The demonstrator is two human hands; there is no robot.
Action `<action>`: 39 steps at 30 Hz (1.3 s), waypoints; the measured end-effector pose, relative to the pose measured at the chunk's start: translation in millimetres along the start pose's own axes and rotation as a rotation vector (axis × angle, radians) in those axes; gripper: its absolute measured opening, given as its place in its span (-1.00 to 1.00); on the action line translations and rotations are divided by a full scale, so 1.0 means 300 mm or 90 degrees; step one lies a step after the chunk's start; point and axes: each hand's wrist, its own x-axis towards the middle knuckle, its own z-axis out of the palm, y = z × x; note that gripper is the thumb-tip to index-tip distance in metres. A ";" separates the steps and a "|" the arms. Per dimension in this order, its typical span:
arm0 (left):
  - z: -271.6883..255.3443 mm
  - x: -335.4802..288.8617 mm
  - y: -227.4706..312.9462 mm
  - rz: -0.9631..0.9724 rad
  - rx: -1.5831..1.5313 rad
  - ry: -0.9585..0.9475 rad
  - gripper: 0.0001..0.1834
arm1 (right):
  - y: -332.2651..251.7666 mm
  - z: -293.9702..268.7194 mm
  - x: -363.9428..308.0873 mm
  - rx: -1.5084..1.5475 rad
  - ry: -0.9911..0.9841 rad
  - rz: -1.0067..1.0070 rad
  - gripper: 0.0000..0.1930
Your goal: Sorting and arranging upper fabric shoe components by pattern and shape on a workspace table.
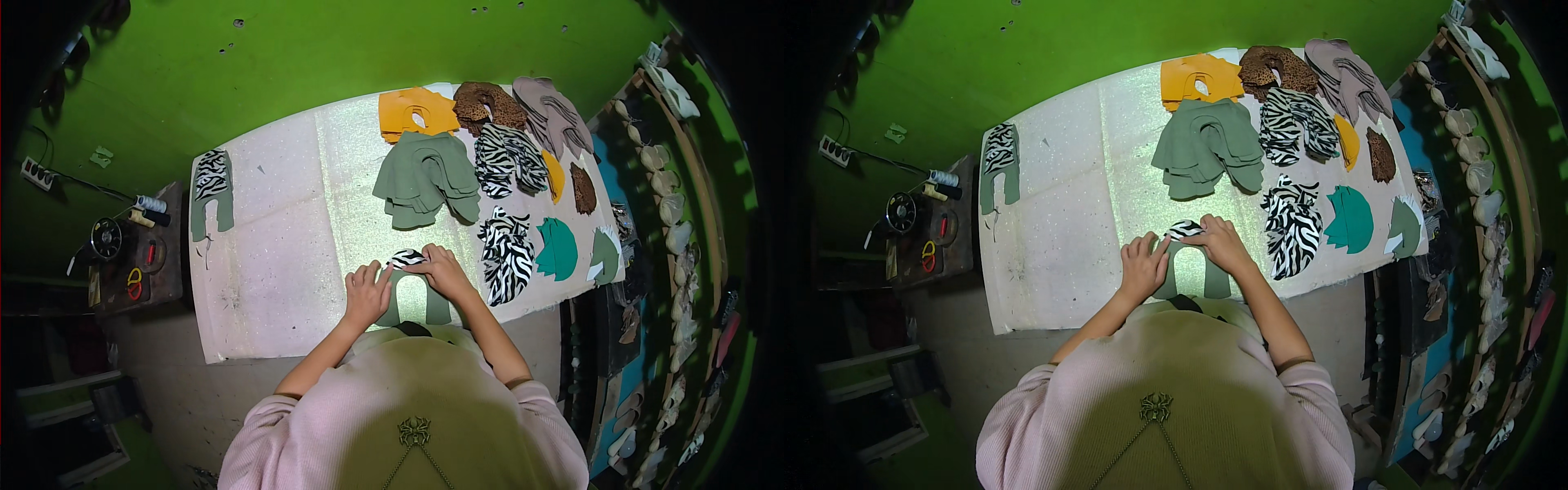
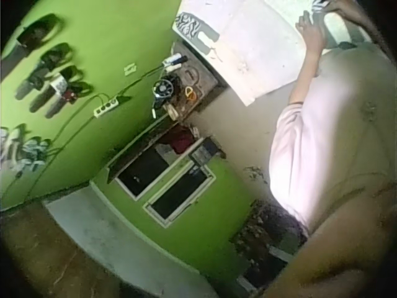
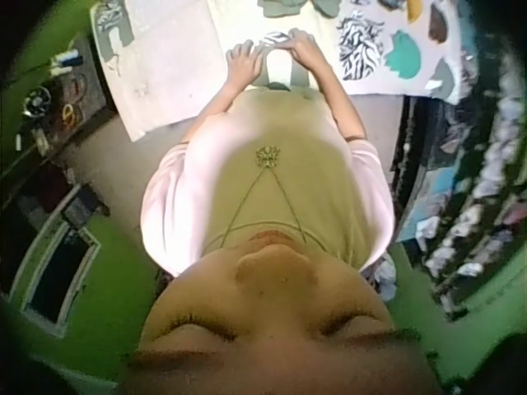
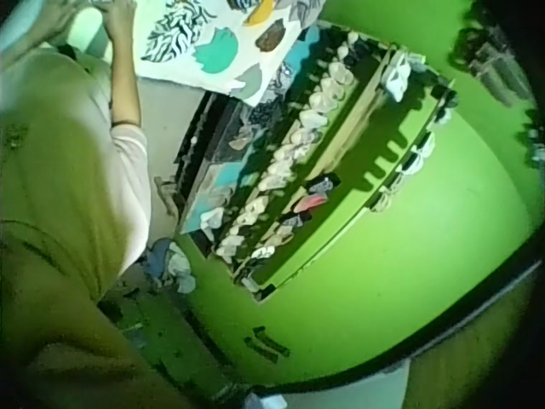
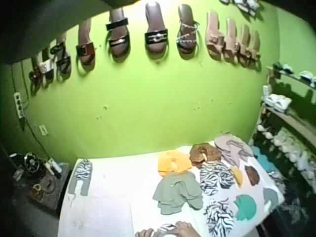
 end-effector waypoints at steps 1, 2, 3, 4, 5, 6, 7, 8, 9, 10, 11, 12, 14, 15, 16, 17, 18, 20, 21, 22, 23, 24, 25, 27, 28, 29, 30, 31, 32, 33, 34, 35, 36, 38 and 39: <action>-0.001 -0.004 -0.006 -0.007 0.001 -0.003 -0.58 | 0.000 0.001 0.001 0.001 -0.001 0.002 -0.66; -0.002 -0.008 -0.012 -0.014 0.001 -0.007 -0.58 | 0.000 0.002 0.000 0.002 -0.003 0.004 -0.66; -0.005 -0.009 -0.015 -0.018 0.006 -0.009 -0.59 | 0.001 0.002 -0.001 0.004 -0.002 0.005 -0.65; -0.008 -0.011 -0.017 -0.022 0.011 -0.011 -0.59 | 0.001 0.001 -0.001 0.006 -0.002 0.005 -0.65; -0.009 -0.013 -0.016 -0.025 0.016 -0.014 -0.59 | 0.003 -0.001 -0.003 0.008 -0.001 0.006 -0.65; -0.009 -0.014 -0.017 -0.023 0.016 -0.015 -0.58 | 0.003 0.001 -0.001 0.005 -0.002 0.005 -0.64; -0.008 -0.015 -0.016 -0.019 0.015 -0.016 -0.57 | 0.003 0.001 -0.002 0.003 -0.002 0.004 -0.64; -0.007 -0.015 -0.015 -0.016 0.015 -0.017 -0.56 | 0.003 0.002 -0.003 0.000 -0.002 0.003 -0.64; -0.006 -0.011 -0.008 -0.012 0.007 -0.014 -0.54 | 0.001 0.001 -0.002 0.002 -0.003 0.004 -0.64; -0.003 -0.005 0.002 -0.009 -0.002 -0.011 -0.53 | -0.001 -0.001 -0.001 0.004 -0.004 0.004 -0.64; 0.001 0.002 0.011 -0.004 -0.010 -0.008 -0.51 | -0.001 -0.003 0.000 0.005 -0.005 0.005 -0.64; 0.004 0.011 0.018 0.014 -0.017 -0.010 -0.50 | -0.005 -0.006 0.001 0.004 -0.005 0.008 -0.65; 0.012 0.036 0.024 0.050 -0.031 -0.016 -0.48 | -0.011 -0.011 0.004 0.003 -0.004 0.013 -0.65; 0.020 0.039 0.026 0.051 -0.027 -0.020 -0.49 | -0.010 -0.009 0.003 0.003 -0.001 0.013 -0.65; 0.027 0.042 0.029 0.052 -0.023 -0.024 -0.49 | -0.009 -0.007 0.003 0.004 0.003 0.012 -0.65; 0.034 0.043 0.030 0.052 -0.019 -0.028 -0.50 | -0.009 -0.005 0.002 0.004 0.006 0.011 -0.64; 0.038 0.046 0.032 0.054 -0.016 -0.032 -0.51 | -0.009 -0.005 0.000 0.004 0.006 0.016 -0.65; 0.038 0.045 0.026 0.054 -0.004 -0.033 -0.52 | -0.011 -0.002 -0.003 0.005 0.005 0.024 -0.67; 0.038 0.042 0.023 0.053 0.003 -0.034 -0.53 | -0.019 -0.008 0.000 0.002 0.031 0.005 -0.67; 0.040 0.040 0.022 0.055 0.005 -0.035 -0.53 | -0.026 -0.015 0.003 -0.002 0.057 -0.014 -0.67; 0.043 0.038 0.022 0.057 0.007 -0.036 -0.54 | -0.032 -0.022 0.006 -0.005 0.083 -0.033 -0.67; 0.043 0.038 0.021 0.060 0.009 -0.037 -0.54 | -0.032 -0.023 0.008 -0.018 0.076 -0.033 -0.67; 0.044 0.038 0.020 0.061 0.013 -0.037 -0.54 | -0.032 -0.025 0.009 -0.031 0.068 -0.033 -0.67; 0.043 0.037 0.019 0.063 0.021 -0.037 -0.54 | -0.031 -0.032 0.009 -0.047 0.059 -0.036 -0.67; 0.043 0.036 0.019 0.060 0.023 -0.040 -0.54 | -0.030 -0.041 0.008 -0.050 0.057 -0.039 -0.66; 0.043 0.035 0.020 0.058 0.025 -0.044 -0.54 | -0.026 -0.049 0.006 -0.053 0.055 -0.042 -0.66; 0.044 0.035 0.021 0.056 0.027 -0.047 -0.54 | -0.016 -0.056 0.000 -0.055 0.052 -0.032 -0.66; 0.044 0.035 0.021 0.056 0.028 -0.045 -0.54 | -0.002 -0.066 -0.008 -0.056 0.049 -0.022 -0.67; 0.044 0.035 0.020 0.056 0.029 -0.043 -0.54 | 0.010 -0.076 -0.015 -0.057 0.046 -0.011 -0.67; 0.045 0.035 0.020 0.056 0.029 -0.042 -0.53 | 0.018 -0.087 -0.019 -0.062 0.054 -0.012 -0.67; 0.046 0.034 0.021 0.056 0.027 -0.040 -0.53 | 0.024 -0.098 -0.028 -0.064 0.051 -0.003 -0.67; 0.047 0.033 0.021 0.056 0.024 -0.039 -0.53 | 0.029 -0.109 -0.039 -0.067 0.048 0.005 -0.67; 0.046 0.034 0.020 0.056 0.023 -0.037 -0.53 | 0.032 -0.121 -0.047 -0.069 0.046 0.013 -0.66; 0.044 0.035 0.020 0.059 0.029 -0.041 -0.52 | 0.047 -0.124 -0.065 -0.066 0.047 0.014 -0.63; 0.044 0.036 0.019 0.060 0.033 -0.043 -0.52 | 0.051 -0.128 -0.071 -0.064 0.046 0.015 -0.60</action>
